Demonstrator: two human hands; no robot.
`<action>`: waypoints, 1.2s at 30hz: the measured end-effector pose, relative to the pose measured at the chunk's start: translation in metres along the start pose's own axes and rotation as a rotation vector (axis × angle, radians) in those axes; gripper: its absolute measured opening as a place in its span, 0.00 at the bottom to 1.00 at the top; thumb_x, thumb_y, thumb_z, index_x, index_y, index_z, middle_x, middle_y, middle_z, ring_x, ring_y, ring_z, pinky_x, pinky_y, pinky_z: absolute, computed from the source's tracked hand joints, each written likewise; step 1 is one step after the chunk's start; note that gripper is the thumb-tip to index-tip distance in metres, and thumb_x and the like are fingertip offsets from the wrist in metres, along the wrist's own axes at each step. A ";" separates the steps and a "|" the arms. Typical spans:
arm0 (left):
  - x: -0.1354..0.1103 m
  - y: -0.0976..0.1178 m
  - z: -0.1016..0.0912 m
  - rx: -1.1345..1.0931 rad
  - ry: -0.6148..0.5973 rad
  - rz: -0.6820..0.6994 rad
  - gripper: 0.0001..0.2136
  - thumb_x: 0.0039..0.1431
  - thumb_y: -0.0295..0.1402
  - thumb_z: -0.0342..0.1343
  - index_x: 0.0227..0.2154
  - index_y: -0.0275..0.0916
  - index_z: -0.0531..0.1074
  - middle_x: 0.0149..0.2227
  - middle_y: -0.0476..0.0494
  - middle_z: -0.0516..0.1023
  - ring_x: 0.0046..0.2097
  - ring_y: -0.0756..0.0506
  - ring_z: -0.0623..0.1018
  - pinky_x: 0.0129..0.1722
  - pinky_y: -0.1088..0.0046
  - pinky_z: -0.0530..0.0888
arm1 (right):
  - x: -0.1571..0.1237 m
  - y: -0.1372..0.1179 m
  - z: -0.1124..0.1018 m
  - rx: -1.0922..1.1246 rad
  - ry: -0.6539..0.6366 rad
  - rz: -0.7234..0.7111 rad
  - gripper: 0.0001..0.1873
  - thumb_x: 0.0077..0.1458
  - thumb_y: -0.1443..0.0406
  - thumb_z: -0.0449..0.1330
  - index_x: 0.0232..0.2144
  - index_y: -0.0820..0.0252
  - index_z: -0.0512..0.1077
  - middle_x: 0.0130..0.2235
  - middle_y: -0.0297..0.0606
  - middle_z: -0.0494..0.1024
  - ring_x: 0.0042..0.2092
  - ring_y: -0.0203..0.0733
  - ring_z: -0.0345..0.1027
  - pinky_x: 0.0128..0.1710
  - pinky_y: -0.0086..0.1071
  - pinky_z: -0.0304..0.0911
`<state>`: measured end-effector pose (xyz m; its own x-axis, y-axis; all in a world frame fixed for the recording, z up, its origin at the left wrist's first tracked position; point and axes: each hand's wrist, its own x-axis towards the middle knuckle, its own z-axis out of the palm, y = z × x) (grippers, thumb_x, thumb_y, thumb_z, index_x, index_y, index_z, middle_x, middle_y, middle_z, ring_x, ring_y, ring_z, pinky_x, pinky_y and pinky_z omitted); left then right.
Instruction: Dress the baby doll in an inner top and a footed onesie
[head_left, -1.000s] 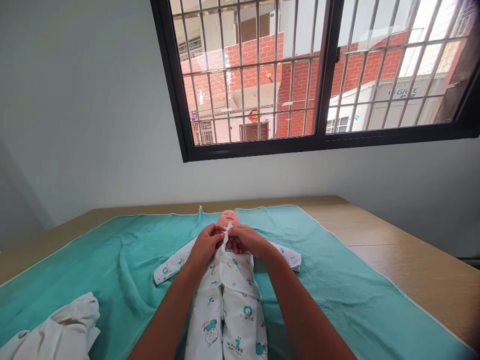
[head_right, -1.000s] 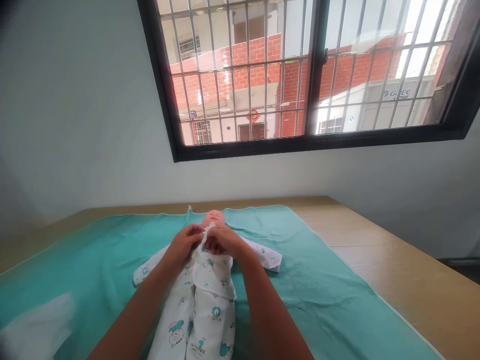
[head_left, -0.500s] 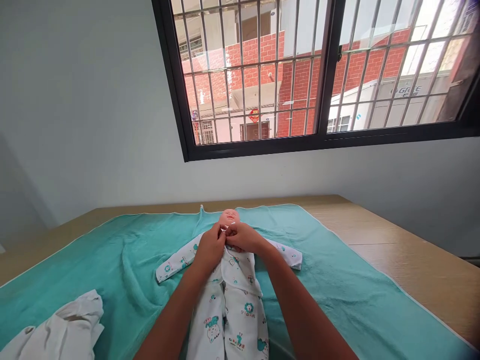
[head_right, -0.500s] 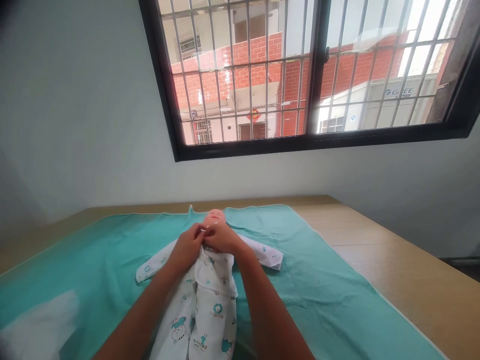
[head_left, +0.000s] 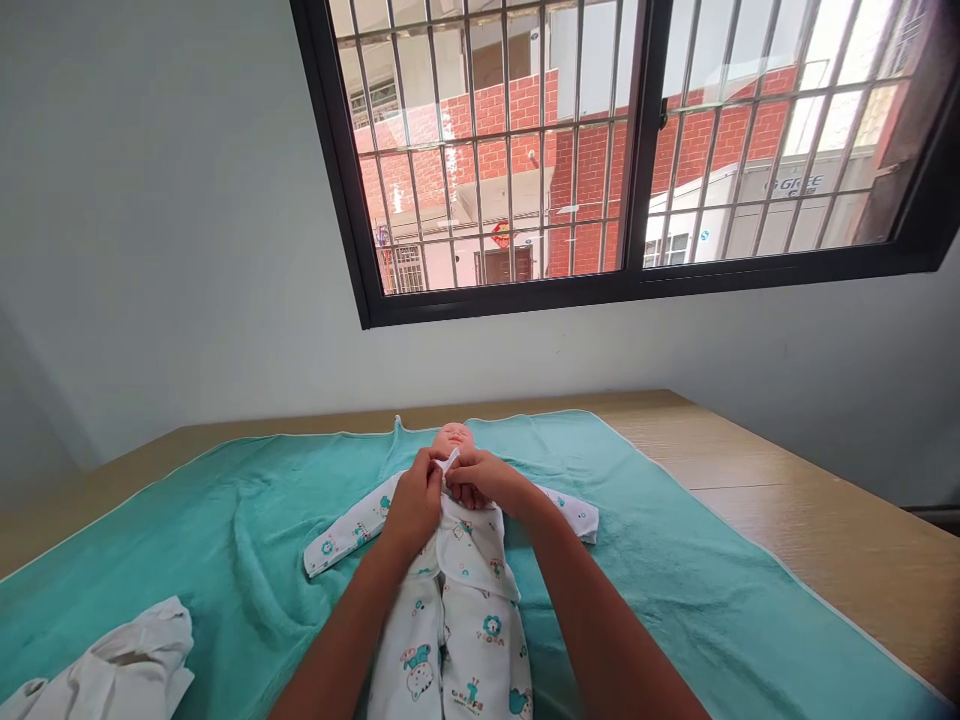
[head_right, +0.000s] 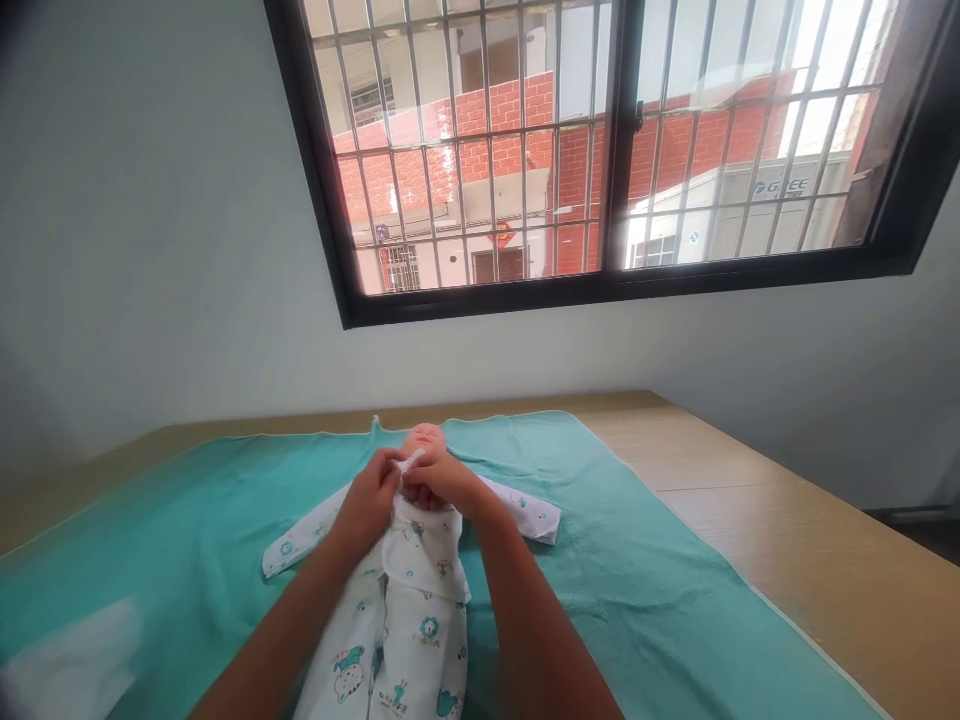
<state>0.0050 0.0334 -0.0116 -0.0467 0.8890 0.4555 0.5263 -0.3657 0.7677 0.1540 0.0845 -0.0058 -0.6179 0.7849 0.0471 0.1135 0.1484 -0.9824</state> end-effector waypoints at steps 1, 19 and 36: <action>0.001 -0.002 0.001 -0.058 0.009 -0.014 0.09 0.58 0.33 0.47 0.39 0.41 0.68 0.30 0.49 0.74 0.33 0.47 0.73 0.35 0.71 0.66 | 0.000 0.002 0.000 0.030 -0.006 -0.004 0.07 0.47 0.65 0.56 0.21 0.61 0.68 0.19 0.30 0.69 0.18 0.29 0.59 0.18 0.24 0.55; 0.008 -0.015 0.002 0.065 0.089 -0.092 0.09 0.52 0.27 0.52 0.34 0.38 0.74 0.40 0.41 0.75 0.42 0.45 0.74 0.44 0.68 0.69 | 0.021 0.021 0.009 0.034 0.535 0.004 0.02 0.48 0.67 0.53 0.25 0.58 0.65 0.23 0.29 0.71 0.18 0.30 0.58 0.18 0.26 0.51; 0.035 -0.027 0.007 0.318 -0.158 -0.105 0.13 0.58 0.35 0.48 0.35 0.42 0.79 0.40 0.41 0.81 0.43 0.42 0.76 0.42 0.69 0.67 | 0.028 0.019 0.018 -0.512 0.580 0.022 0.14 0.45 0.63 0.58 0.15 0.58 0.57 0.19 0.31 0.62 0.25 0.34 0.52 0.26 0.30 0.42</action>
<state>-0.0047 0.0764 -0.0197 0.0042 0.9578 0.2873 0.7640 -0.1885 0.6171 0.1249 0.0988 -0.0261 -0.1214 0.9594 0.2546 0.5538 0.2783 -0.7848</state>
